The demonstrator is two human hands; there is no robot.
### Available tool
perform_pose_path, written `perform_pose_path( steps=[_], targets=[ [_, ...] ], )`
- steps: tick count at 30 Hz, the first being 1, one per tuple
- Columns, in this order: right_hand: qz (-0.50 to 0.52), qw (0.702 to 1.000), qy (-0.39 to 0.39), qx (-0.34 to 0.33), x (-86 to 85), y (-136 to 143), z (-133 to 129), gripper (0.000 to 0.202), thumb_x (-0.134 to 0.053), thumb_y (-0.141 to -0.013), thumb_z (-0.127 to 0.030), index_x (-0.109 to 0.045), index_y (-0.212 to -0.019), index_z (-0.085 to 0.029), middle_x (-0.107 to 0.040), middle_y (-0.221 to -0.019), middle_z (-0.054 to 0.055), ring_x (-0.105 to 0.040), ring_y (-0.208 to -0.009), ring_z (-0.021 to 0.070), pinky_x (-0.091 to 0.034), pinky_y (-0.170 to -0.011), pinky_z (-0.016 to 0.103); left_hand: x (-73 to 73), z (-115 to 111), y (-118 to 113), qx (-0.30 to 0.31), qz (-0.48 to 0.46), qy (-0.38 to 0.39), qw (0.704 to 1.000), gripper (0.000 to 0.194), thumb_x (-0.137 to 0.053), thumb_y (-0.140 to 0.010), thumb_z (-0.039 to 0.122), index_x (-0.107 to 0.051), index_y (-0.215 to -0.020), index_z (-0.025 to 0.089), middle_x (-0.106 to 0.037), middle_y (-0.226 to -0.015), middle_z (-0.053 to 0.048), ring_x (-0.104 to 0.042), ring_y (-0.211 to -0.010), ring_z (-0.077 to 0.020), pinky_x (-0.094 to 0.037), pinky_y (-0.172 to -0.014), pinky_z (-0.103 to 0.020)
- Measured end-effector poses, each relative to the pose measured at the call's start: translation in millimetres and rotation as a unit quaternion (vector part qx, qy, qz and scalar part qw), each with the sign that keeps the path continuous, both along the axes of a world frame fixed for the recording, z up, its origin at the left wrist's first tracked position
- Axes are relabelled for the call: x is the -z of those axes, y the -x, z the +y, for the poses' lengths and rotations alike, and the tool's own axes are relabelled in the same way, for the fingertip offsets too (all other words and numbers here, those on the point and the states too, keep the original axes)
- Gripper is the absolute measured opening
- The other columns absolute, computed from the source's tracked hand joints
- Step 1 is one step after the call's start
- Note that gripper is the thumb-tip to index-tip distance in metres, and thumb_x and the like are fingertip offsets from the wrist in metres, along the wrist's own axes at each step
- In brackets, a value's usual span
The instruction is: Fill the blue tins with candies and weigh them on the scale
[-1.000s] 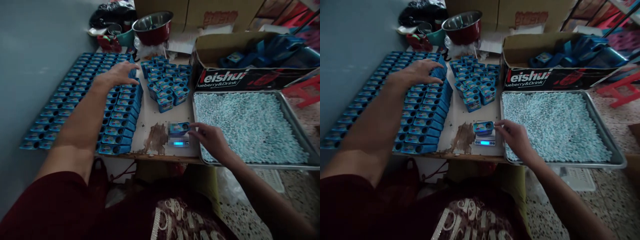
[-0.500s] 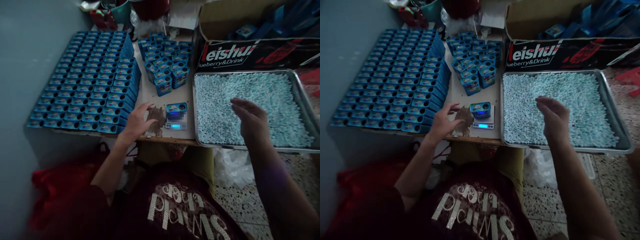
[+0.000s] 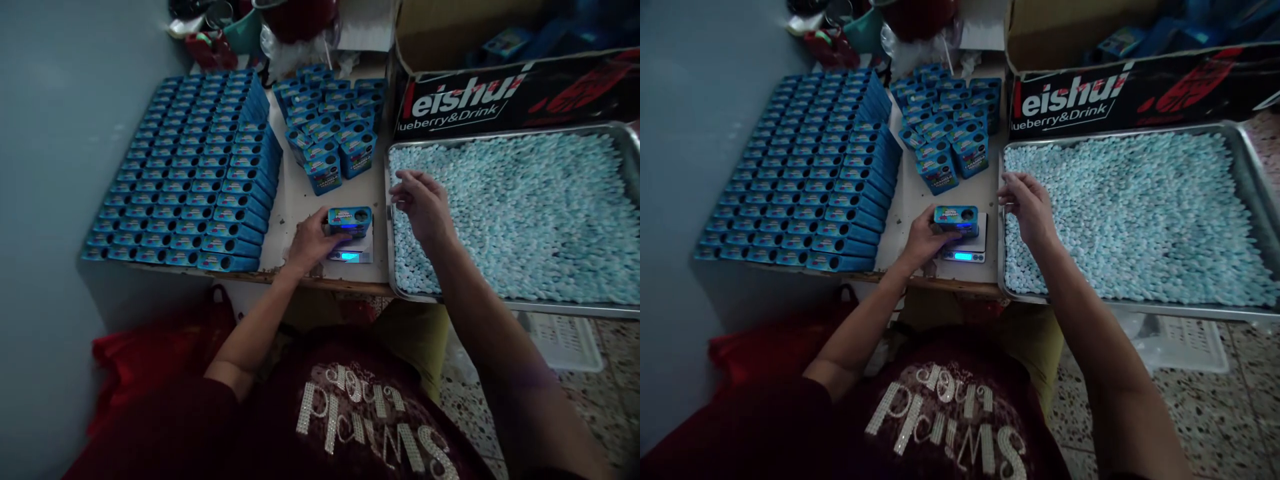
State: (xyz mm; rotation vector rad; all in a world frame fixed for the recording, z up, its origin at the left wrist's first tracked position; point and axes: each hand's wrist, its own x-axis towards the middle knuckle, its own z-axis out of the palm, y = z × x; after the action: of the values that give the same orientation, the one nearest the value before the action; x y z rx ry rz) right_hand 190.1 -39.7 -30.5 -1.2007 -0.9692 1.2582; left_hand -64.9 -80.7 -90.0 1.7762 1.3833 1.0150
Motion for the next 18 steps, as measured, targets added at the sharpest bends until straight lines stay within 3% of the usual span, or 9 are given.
perform_pose_path(
  steps=[2, 5, 8, 10, 14, 18],
  targets=[
    [0.02, 0.999, 0.025, -0.018, 3.7, -1.2, -1.9, 0.048, -0.081, -0.088, -0.073, -0.07, -0.1, -0.027, -0.074, -0.086, 0.001, -0.071, -0.077, 0.015, -0.054, -0.063, 0.024, -15.1, 10.0, -3.4, 0.019, 0.002, -0.035, 0.999, 0.042, -0.094, -0.086, 0.043, -0.072, -0.118, 0.027, -0.078, -0.108, -0.004, -0.077, -0.106, -0.0274, -0.062, -0.098, -0.043],
    [0.085, 0.993, 0.073, -0.028, 6.6, -1.5, -2.0, 0.055, -0.07, -0.093, -0.081, -0.069, -0.1, -0.027, -0.074, -0.089, 0.004, -0.073, -0.084, 0.0188, -0.06, -0.07, 0.029, -51.3, 35.7, -18.6, 0.076, 0.069, -0.124, 0.987, 0.029, -0.086, -0.094, 0.037, -0.075, -0.117, 0.026, -0.078, -0.115, -0.006, -0.073, -0.114, -0.0286, -0.058, -0.11, -0.048],
    [0.198, 0.971, 0.126, -0.043, 6.8, -3.7, 2.2, 0.056, -0.062, -0.097, -0.082, -0.067, -0.102, -0.026, -0.074, -0.093, 0.006, -0.074, -0.087, 0.023, -0.066, -0.075, 0.036, -89.7, 65.9, -48.3, 0.137, 0.154, -0.209, 0.956, 0.016, -0.076, -0.1, 0.028, -0.077, -0.116, 0.027, -0.077, -0.118, -0.006, -0.067, -0.128, -0.0317, -0.051, -0.12, -0.056],
    [0.278, 0.948, 0.154, -0.034, 5.2, -9.6, 6.2, 0.053, -0.056, -0.103, -0.078, -0.065, -0.102, -0.025, -0.074, -0.094, 0.006, -0.074, -0.087, 0.024, -0.068, -0.077, 0.04, -107.5, 84.1, -71.8, 0.176, 0.189, -0.252, 0.932, 0.012, -0.071, -0.102, 0.024, -0.077, -0.112, 0.027, -0.075, -0.117, -0.005, -0.065, -0.133, -0.0322, -0.049, -0.121, -0.059],
    [0.393, 0.895, 0.2, 0.066, -1.1, -26.8, 13.7, 0.043, -0.037, -0.116, -0.055, -0.063, -0.101, -0.025, -0.07, -0.088, 0.006, -0.073, -0.083, 0.0214, -0.069, -0.076, 0.036, -122.5, 110.3, -109.5, 0.224, 0.238, -0.302, 0.895, 0.013, -0.065, -0.104, 0.021, -0.076, -0.106, 0.026, -0.073, -0.114, -0.004, -0.065, -0.133, -0.0312, -0.05, -0.118, -0.057],
    [0.435, 0.871, 0.18, 0.139, -3.6, -35.2, 19.3, 0.036, -0.036, -0.118, -0.042, -0.057, -0.094, -0.026, -0.067, -0.082, 0.002, -0.071, -0.076, 0.0172, -0.068, -0.072, 0.03, -128.1, 113.8, -127.5, 0.211, 0.229, -0.312, 0.898, 0.015, -0.065, -0.104, 0.023, -0.078, -0.11, 0.026, -0.075, -0.117, -0.005, -0.065, -0.131, -0.0321, -0.047, -0.12, -0.06]
  ],
)
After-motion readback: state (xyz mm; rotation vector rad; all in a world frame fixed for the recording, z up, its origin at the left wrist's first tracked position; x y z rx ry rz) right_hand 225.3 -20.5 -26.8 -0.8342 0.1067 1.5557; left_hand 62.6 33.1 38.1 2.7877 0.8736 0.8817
